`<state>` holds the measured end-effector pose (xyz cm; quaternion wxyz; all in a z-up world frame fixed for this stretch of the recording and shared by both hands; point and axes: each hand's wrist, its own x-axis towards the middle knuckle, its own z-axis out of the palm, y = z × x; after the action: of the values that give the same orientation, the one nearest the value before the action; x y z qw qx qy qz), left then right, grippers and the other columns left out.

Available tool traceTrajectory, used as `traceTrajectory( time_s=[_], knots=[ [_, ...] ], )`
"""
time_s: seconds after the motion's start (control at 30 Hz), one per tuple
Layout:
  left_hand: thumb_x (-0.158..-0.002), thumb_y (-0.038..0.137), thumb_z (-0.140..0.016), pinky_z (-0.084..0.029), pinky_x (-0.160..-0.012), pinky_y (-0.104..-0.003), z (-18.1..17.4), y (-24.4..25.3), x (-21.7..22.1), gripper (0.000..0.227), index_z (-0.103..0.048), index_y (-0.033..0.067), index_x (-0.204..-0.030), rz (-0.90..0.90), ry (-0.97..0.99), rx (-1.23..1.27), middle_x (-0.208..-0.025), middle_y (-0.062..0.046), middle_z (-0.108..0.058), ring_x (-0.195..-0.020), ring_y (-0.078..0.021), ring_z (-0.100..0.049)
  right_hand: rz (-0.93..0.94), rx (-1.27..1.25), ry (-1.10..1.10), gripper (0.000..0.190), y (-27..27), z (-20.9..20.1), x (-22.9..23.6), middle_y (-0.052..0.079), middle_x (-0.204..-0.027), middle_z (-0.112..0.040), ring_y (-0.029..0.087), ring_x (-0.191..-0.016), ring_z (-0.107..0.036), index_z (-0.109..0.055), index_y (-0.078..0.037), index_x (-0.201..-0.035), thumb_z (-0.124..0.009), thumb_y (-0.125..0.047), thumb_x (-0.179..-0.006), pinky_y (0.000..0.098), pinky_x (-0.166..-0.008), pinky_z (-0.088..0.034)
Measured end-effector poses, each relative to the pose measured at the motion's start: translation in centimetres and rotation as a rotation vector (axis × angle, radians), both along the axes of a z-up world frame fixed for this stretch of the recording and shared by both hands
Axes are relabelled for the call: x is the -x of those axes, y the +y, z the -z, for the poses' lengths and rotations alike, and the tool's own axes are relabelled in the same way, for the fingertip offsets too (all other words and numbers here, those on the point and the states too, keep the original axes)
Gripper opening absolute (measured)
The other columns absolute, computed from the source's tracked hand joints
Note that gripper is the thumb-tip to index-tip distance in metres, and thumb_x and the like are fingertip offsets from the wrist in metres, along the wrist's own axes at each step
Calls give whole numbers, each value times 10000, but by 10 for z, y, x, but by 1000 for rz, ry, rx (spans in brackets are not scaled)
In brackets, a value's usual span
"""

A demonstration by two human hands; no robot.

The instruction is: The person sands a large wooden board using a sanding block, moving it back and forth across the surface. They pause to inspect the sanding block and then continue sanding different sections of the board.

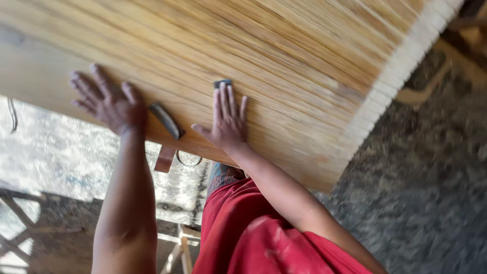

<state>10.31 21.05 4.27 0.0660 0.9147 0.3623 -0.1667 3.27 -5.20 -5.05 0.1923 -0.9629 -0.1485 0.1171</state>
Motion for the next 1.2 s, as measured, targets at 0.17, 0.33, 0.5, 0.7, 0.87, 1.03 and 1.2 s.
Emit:
traceTrajectory(
  time_s=[0.17,0.33,0.5,0.7,0.87,1.03,1.2],
  knots=[
    [-1150,483,-274,8,-1344,-584,-1,-9,-2,674,-117,200,-1741,12,-1,-47,-1782,-176,6,-1658,-348,8,223,-49,97,1194,-145,-21,39,319,-1700,-145,473,-1574,-108,-160,34,-1648,-85,-881,-885,700,-1233,-21],
    [-1152,485,-277,-3,-1350,-590,-5,-16,3,678,-136,201,-1751,18,-27,-60,-1781,-171,1,-1660,-361,-3,826,169,-40,1111,-232,-30,76,346,-1736,17,462,-1616,-2,-7,108,-1636,-349,-771,-1049,612,-1308,-10],
    [-1149,505,-339,-14,-1334,-608,16,-7,11,701,-193,174,-1749,55,-125,-47,-1765,-207,-27,-1657,-367,-31,279,63,4,1247,-96,-2,45,279,-1697,-131,406,-1599,-135,-111,42,-1613,-228,-909,-815,658,-1265,-34],
    [-1166,502,-433,-53,-1353,-594,20,18,26,713,-233,84,-1709,31,-323,159,-1799,-178,-131,-1682,-358,-111,512,123,36,1150,-232,-40,88,270,-1721,-43,387,-1608,-86,-120,-44,-1651,-103,-879,-861,656,-1252,66],
    [-1229,360,-550,-239,-1384,-514,41,-96,66,636,-222,65,-1687,328,-749,249,-1752,-205,-112,-1653,-401,-122,987,-40,77,1178,-250,-43,102,318,-1705,75,422,-1587,44,30,63,-1620,-123,-896,-954,592,-1287,-5],
    [-1079,468,-546,-45,-1276,-658,66,-238,92,811,-198,16,-1655,789,-410,353,-1719,-255,-171,-1605,-413,-112,247,193,311,1188,-155,-22,83,215,-1705,-12,335,-1596,-13,-63,14,-1614,-162,-888,-846,617,-1257,2],
    [-1025,491,-495,0,-1241,-641,49,-261,68,793,-251,57,-1642,665,-227,226,-1719,-200,-163,-1589,-393,-93,481,72,13,1090,-268,-47,86,226,-1739,-8,374,-1621,-22,-49,31,-1643,-132,-799,-942,586,-1324,-21]
  ],
)
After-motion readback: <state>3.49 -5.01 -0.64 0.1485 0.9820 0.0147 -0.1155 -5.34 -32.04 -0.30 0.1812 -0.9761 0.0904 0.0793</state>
